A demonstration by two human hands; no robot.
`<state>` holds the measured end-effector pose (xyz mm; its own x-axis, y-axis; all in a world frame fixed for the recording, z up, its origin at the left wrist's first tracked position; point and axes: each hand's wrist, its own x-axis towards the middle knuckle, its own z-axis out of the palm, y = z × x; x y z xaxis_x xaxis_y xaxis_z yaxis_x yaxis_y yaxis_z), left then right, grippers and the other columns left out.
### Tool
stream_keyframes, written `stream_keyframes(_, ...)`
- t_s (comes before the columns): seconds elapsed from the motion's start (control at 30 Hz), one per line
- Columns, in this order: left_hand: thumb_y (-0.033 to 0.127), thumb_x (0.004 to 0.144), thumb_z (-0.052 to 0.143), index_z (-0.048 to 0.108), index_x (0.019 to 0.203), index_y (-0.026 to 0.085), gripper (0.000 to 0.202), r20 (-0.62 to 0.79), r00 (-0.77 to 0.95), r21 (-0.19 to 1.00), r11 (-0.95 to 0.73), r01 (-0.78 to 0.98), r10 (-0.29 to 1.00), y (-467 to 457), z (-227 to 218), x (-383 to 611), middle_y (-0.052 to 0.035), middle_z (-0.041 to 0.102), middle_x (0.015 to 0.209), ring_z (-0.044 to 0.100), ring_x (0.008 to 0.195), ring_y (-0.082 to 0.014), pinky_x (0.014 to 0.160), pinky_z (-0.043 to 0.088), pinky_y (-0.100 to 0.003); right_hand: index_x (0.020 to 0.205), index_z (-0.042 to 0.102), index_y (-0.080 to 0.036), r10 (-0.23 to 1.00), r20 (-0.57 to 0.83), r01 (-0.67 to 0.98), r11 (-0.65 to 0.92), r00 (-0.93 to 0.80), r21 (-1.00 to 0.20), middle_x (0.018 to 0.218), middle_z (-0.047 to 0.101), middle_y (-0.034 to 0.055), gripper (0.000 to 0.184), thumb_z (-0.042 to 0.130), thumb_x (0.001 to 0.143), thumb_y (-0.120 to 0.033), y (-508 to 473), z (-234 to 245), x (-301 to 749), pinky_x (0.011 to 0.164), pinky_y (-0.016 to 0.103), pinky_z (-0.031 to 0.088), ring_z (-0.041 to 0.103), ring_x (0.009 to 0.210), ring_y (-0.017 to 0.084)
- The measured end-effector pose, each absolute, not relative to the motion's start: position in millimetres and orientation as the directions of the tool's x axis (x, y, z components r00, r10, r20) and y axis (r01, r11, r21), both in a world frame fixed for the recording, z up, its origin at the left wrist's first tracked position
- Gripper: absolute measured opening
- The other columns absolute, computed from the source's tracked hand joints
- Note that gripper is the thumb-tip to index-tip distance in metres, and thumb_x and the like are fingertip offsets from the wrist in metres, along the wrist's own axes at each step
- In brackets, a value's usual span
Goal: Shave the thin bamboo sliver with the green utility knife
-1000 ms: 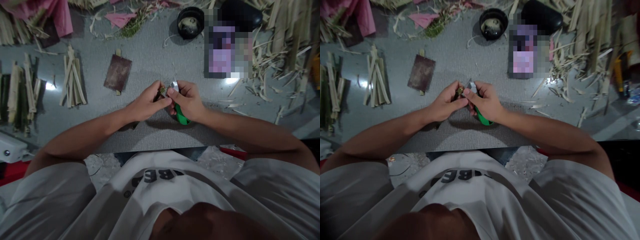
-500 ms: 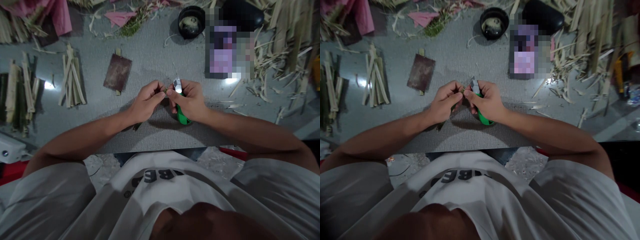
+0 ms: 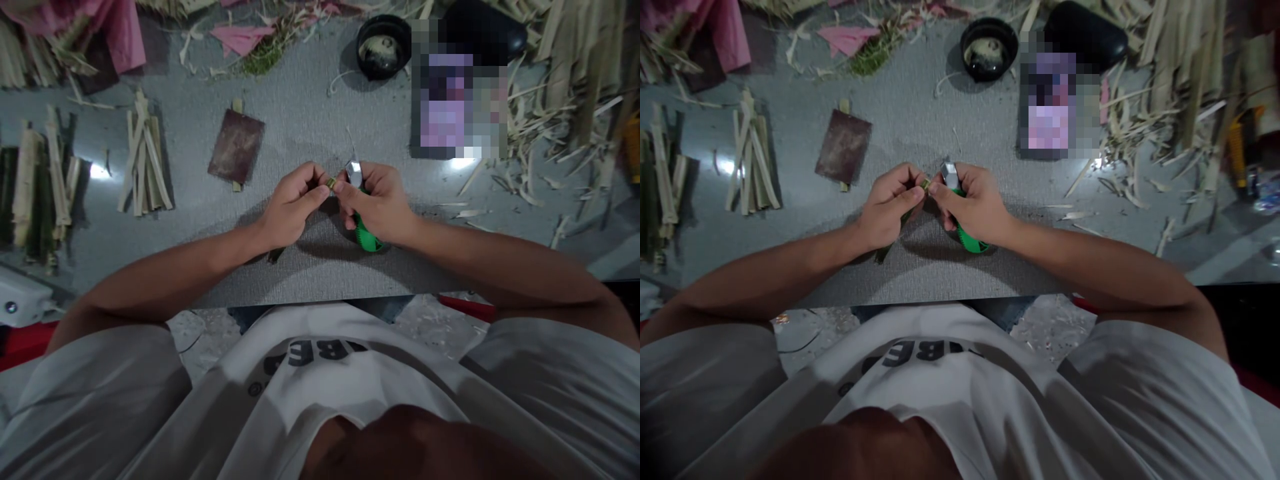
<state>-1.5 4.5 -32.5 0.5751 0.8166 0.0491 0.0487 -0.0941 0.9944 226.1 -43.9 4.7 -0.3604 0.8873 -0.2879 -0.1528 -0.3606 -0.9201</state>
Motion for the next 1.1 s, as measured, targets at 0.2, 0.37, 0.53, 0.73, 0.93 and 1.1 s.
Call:
stream_keyframes(0.2, 0.094, 0.115, 0.078, 0.060, 0.101, 0.029, 0.070, 0.138, 0.539, 0.988, -0.155, -0.014, 0.831, 12, -39, 0, 0.0036, 0.052, 0.082, 0.056, 0.071, -0.0182, 0.067, 0.055, -0.036, 0.109, 0.065, -0.027, 0.925, -0.297, -0.119, -0.332, -0.239, -0.936, 0.071, 0.055, -0.0048, 0.073, 0.108, 0.105, -0.086, -43, 10, 222, 0.052, 0.026, 0.047, 0.064, 0.061, 0.017)
stream_keyframes(0.37, 0.095, 0.110, 0.086, 0.062, 0.093, 0.028, 0.073, 0.182, 0.529, 0.983, -0.172, -0.068, 0.829, 17, -31, 1, 0.0025, 0.054, 0.079, 0.052, 0.068, -0.0168, 0.062, 0.046, -0.034, 0.101, 0.064, -0.026, 0.935, -0.313, -0.130, -0.336, -0.169, -0.933, 0.070, 0.055, -0.0045, 0.080, 0.112, 0.099, -0.090, -46, 17, 216, 0.051, 0.028, 0.047, 0.062, 0.057, 0.016)
stream_keyframes(0.53, 0.100, 0.107, 0.086, 0.064, 0.092, 0.027, 0.077, 0.189, 0.513, 0.979, -0.203, -0.030, 0.837, 18, -26, 0, 0.0015, 0.056, 0.080, 0.055, 0.071, -0.0173, 0.063, 0.048, -0.034, 0.096, 0.064, -0.026, 0.940, -0.300, -0.172, -0.327, -0.165, -0.929, 0.071, 0.054, -0.0026, 0.078, 0.112, 0.099, -0.088, -51, 16, 214, 0.050, 0.030, 0.046, 0.062, 0.057, 0.017)
stream_keyframes(0.73, 0.109, 0.097, 0.088, 0.064, 0.101, 0.030, 0.083, 0.162, 0.394, 0.986, -0.137, -0.090, 0.905, 32, -39, -4, 0.0041, 0.056, 0.079, 0.052, 0.057, -0.0142, 0.048, 0.041, -0.030, 0.091, 0.058, -0.027, 0.941, -0.304, -0.195, -0.329, -0.146, -0.924, 0.071, 0.051, -0.0018, 0.079, 0.110, 0.103, -0.085, -49, 9, 216, 0.048, 0.031, 0.045, 0.057, 0.056, 0.016)
stream_keyframes(0.93, 0.088, 0.110, 0.092, 0.060, 0.104, 0.032, 0.065, 0.488, 0.149, 0.843, -0.420, -0.335, 0.860, 56, -32, 9, 0.0056, 0.050, 0.081, 0.043, 0.054, -0.0107, 0.044, 0.037, -0.027, 0.088, 0.056, -0.027, 0.942, -0.315, -0.226, -0.334, -0.117, -0.915, 0.071, 0.049, -0.0023, 0.082, 0.115, 0.097, -0.083, -42, 8, 217, 0.047, 0.030, 0.044, 0.051, 0.056, 0.013)
stream_keyframes(1.1, 0.081, 0.120, 0.088, 0.058, 0.116, 0.030, 0.059, 0.710, -0.233, 0.535, -0.725, -0.434, 0.664, 54, 5, 17, 0.0101, 0.042, 0.085, 0.027, 0.053, -0.0021, 0.046, 0.025, -0.013, 0.084, 0.051, -0.027, 0.951, -0.301, -0.223, -0.310, -0.076, -0.924, 0.071, 0.048, -0.0025, 0.084, 0.113, 0.098, -0.080, -36, 9, 222, 0.048, 0.029, 0.043, 0.052, 0.055, 0.014)
